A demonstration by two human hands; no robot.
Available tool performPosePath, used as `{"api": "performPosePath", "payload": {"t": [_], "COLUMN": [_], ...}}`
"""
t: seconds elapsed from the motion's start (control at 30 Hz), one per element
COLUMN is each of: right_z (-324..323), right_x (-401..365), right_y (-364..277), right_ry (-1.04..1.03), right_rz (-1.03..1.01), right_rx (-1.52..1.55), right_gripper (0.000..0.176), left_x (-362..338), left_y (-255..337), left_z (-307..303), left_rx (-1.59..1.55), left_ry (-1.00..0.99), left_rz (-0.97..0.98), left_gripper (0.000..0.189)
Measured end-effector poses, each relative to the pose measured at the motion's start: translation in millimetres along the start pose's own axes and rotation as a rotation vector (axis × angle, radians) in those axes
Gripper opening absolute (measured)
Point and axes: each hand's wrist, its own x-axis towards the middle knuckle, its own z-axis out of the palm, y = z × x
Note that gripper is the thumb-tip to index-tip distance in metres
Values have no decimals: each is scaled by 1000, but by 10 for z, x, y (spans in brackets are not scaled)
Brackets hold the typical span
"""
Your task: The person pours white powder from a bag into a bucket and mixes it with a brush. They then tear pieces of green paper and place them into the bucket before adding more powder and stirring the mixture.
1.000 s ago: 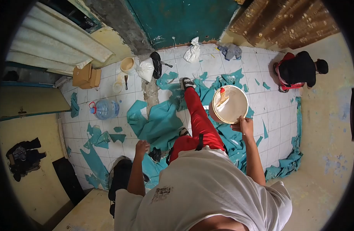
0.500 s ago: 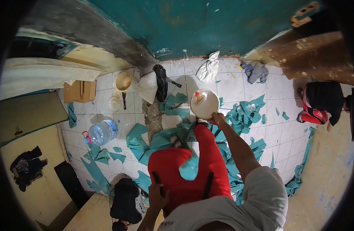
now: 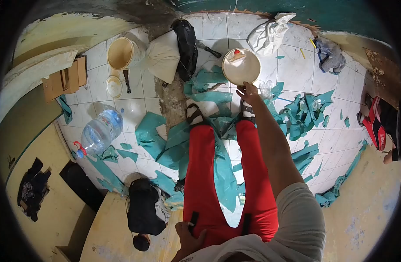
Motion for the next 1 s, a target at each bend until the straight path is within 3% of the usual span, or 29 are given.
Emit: {"api": "performPosePath", "payload": {"t": [0.07, 0.17, 0.23, 0.3, 0.37, 0.43, 0.57, 0.7, 0.83, 0.9, 0.93, 1.0], "right_z": [-18, -231, -733, -1301, -1721, -2170, -3250, -3162, -2478, -2043, -1851, -1352], "right_x": [-126, -750, -1153, -1719, -2375, -2872, -3484, -4020, -4279, -4534, -4707, -5157], "right_y": [15, 16, 82, 139, -26, -229, -222, -213, -107, -49, -40, -46], "right_ry": [-14, 39, -153, -162, -118, 69, 320, 370, 317, 213, 114, 24], "right_rz": [51, 192, 109, -172, -46, 134, 76, 100, 16, -334, -460, -481], "right_rx": [-12, -410, -844, -1253, -879, -840, -922, -964, -929, -1247, -1288, -1329], "right_gripper": [44, 34, 29, 29, 27, 27, 25, 25, 24, 14, 12, 22], "left_x": [-40, -184, -263, -304, -348, -350, -403, -566, -687, -585, -509, -419], "left_y": [197, 451, 679, 900, 1041, 1126, 1160, 1046, 964, 952, 986, 1077], "left_z": [54, 143, 92, 17, -117, -144, -197, -287, -382, -442, -462, -477], "left_rx": [-42, -4, 8, 19, 98, 49, 87, 59, 103, 119, 119, 104], "left_ry": [16, -44, -22, 16, 73, 78, 121, 251, 231, 43, 47, 91], "left_rz": [-26, -43, -26, 0, 73, 69, 76, 56, 20, 35, 44, 165], "left_gripper": [62, 62, 62, 61, 60, 62, 64, 63, 61, 59, 59, 46]}}
